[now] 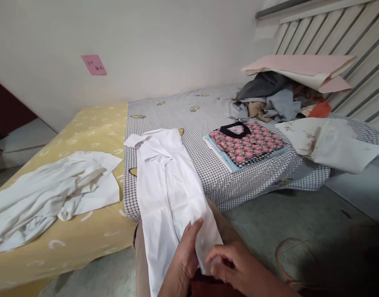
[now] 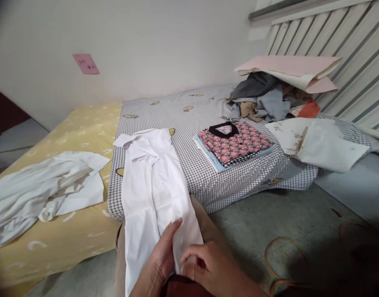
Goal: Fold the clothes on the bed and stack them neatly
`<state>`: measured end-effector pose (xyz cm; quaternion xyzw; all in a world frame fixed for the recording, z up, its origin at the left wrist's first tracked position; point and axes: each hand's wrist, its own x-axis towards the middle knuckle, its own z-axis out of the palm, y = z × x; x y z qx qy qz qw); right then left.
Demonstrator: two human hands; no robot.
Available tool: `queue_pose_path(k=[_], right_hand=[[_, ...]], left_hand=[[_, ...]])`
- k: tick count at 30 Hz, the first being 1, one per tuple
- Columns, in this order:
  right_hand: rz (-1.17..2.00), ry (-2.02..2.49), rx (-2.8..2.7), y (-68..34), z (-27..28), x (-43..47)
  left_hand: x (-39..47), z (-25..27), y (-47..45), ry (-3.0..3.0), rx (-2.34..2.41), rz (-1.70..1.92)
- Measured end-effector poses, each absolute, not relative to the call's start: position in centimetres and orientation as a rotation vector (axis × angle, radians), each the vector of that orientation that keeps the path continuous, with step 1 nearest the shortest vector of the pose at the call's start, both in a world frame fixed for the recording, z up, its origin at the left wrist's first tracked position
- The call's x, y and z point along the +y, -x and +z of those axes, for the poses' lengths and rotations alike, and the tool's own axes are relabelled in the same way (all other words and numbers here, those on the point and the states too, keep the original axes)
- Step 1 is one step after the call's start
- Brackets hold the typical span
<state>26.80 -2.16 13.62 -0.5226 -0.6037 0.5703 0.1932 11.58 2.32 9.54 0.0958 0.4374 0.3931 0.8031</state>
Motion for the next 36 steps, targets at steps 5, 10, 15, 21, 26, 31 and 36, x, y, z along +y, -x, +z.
queue_pose_path(k=[5, 10, 15, 21, 26, 31, 36], right_hand=[[1.498, 1.556, -1.193, -28.9, 12.1, -0.7], [1.303, 1.532, -0.954, -29.2, 9.6, 3.4], [1.358, 1.442, -0.844, -27.4, 8.0, 8.0], [1.592, 1.358, -0.883, -26.6, 7.5, 10.4], [1.682, 1.18, -0.82, -25.7, 9.1, 9.4], [1.993, 1.096, -0.62, -24.6, 10.1, 7.4], [2.067, 1.201, -0.483, -24.0, 9.1, 4.3]], left_hand=[[0.8, 7.6, -11.2, -0.319, 1.044, 0.836], [0.1, 7.4, -10.6, -0.144, 1.054, 0.869], [-0.2, 7.7, -10.8, -0.093, 1.088, 0.896], [-0.4, 8.6, -11.0, -0.027, 1.075, 0.908], [-0.8, 9.7, -10.8, 0.136, 1.09, 0.9], [-1.3, 10.6, -10.7, 0.06, 1.062, 0.939], [-2.0, 8.3, -10.2, -0.195, 1.237, 0.872]])
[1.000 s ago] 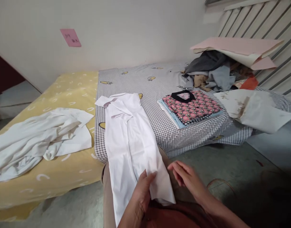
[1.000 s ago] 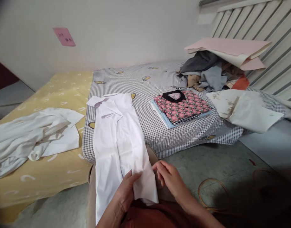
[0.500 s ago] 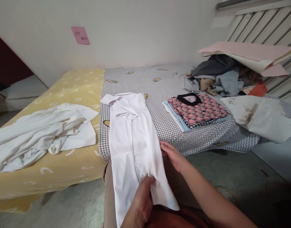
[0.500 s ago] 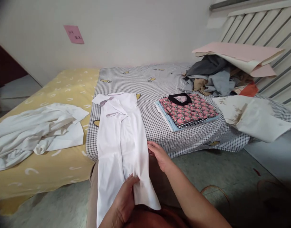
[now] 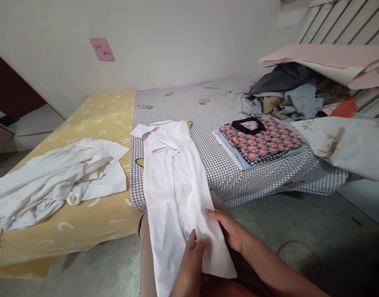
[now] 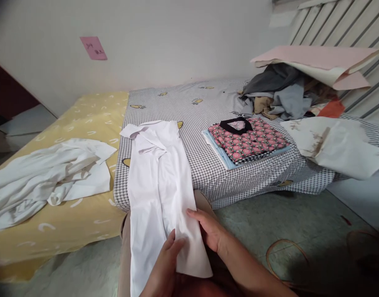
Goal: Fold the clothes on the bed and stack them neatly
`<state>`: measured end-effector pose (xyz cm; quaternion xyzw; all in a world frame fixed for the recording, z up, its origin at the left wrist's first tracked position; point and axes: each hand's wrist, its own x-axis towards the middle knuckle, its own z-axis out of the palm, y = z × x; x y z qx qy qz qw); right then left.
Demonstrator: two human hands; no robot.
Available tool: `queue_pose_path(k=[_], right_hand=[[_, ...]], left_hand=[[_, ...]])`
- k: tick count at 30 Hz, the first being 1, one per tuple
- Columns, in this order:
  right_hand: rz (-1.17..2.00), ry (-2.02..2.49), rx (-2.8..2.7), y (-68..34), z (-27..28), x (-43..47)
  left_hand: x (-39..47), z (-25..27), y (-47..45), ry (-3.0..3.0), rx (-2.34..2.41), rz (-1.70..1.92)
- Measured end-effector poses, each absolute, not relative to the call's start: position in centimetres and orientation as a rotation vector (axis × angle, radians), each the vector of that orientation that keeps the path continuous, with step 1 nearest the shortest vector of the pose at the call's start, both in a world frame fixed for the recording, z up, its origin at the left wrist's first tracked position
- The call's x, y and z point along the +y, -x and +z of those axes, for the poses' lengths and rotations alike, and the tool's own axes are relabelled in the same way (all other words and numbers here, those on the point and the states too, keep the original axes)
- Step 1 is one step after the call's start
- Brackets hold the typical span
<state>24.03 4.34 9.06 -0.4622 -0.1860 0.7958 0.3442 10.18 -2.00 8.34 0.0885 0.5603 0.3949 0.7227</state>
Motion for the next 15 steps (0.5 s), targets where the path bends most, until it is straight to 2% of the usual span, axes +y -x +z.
queue_pose_path(k=[4, 7, 13, 15], right_hand=[[2.056, 1.24, -0.403, -24.1, 8.2, 1.9], [2.04, 1.282, -0.396, -24.4, 8.0, 0.6], [1.981, 1.375, -0.511, -25.1, 7.8, -0.6], [1.949, 1.409, -0.565, -25.1, 7.8, -0.7]], left_hand=[[-4.1, 6.8, -8.8, -0.481, 1.322, 0.81], [-6.7, 7.8, -7.3, -0.768, 1.392, 0.861], [-9.3, 9.8, -2.6, -0.947, 2.19, 1.028], [-9.2, 9.4, -1.4, -1.065, 2.299, 1.024]])
